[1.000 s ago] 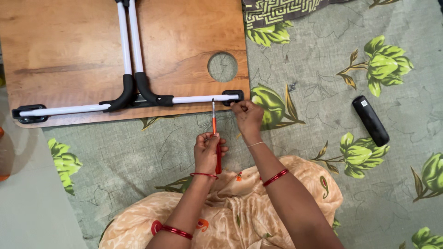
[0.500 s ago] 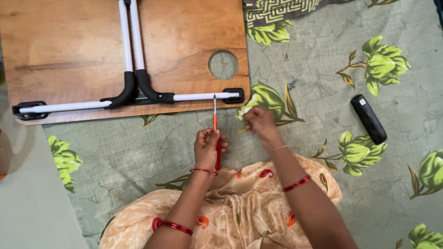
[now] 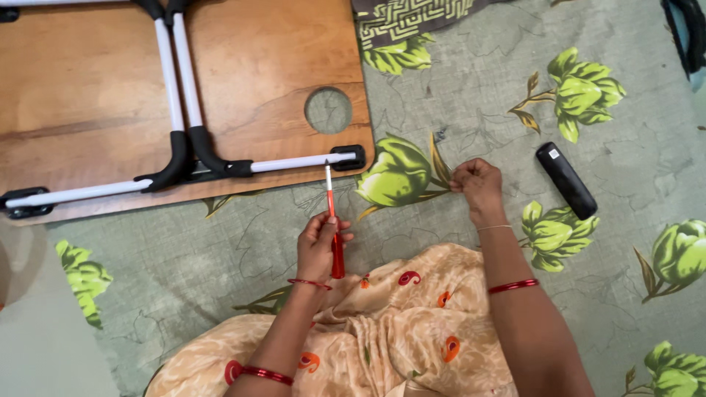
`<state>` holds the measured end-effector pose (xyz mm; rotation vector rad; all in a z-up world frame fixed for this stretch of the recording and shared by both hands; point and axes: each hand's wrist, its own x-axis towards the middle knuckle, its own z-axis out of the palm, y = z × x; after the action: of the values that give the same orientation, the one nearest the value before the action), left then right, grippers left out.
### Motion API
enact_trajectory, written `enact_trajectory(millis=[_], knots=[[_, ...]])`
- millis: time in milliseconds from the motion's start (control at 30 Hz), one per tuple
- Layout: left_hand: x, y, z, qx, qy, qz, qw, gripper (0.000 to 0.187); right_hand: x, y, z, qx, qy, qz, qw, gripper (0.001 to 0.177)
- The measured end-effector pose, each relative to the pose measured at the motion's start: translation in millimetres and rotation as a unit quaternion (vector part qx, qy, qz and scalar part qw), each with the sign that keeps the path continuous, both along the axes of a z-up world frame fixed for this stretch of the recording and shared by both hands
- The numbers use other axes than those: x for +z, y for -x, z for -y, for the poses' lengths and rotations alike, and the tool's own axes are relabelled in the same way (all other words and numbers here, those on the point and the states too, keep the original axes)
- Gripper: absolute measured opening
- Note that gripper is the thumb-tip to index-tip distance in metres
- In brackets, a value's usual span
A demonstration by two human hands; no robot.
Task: The person sits on the floor and uses a red screwdriver to tighten screws on the joints of a wooden folding stool. They work on multiple connection points, securing the metal legs to the wooden seat.
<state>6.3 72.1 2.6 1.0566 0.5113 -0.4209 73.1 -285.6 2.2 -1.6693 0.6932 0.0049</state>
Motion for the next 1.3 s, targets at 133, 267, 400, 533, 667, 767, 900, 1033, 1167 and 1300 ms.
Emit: enact_trajectory(millis=[133,267,400,533,667,767,900,1033,1167,1300], knots=[[-1.4,0.1,-1.2,-0.004,-0.011,0.0,1.0,0.027,-13.7,2.2,6.0,-0.078,-0.005,0.072,0.994,0.009],[0.0,-2.2,-0.5,-0.009,-0.008,-0.007,1.0,0.025,-9.8,10.9,14.3,-0.167,-0.002,0.176,0.97,0.011],[4.5,-3.4,0.2,-0.014,-0.01,-0.009,1.0,0.023,2.6,20.7,16.7,-0.257,-0.089,0.209,0.939,0.009],[7.4,-2.4,-0.4,-0.016,-0.007,-0.005,1.0,0.023,8.1,21.7,15.4,-0.292,-0.076,0.177,0.937,0.007],[8.7,-4.6,-0.1,-0.011,0.014,0.002,1.0,0.023,6.3,17.1,5.1,-0.237,-0.026,0.195,0.952,0.008],[10.8,-4.5,-0.8,-0.019,0.019,-0.013,1.0,0.025,4.8,14.4,-16.0,-0.148,0.069,0.171,0.972,0.009],[14.2,-5.1,-0.1,-0.015,0.027,-0.006,1.0,0.027,14.0,9.0,-46.4,-0.054,0.228,0.166,0.958,0.007],[17.2,-5.4,-1.1,-0.002,0.025,0.013,1.0,0.023,32.8,9.0,-66.7,0.028,0.325,0.215,0.92,0.009],[19.8,-4.0,-0.1,-0.001,0.035,0.042,0.999,0.023,47.3,13.0,-78.5,0.07,0.369,0.23,0.898,0.009],[20.9,3.2,1.6,-0.052,-0.072,0.034,0.995,0.028,52.0,16.2,-82.3,0.105,0.383,0.25,0.883,0.009]])
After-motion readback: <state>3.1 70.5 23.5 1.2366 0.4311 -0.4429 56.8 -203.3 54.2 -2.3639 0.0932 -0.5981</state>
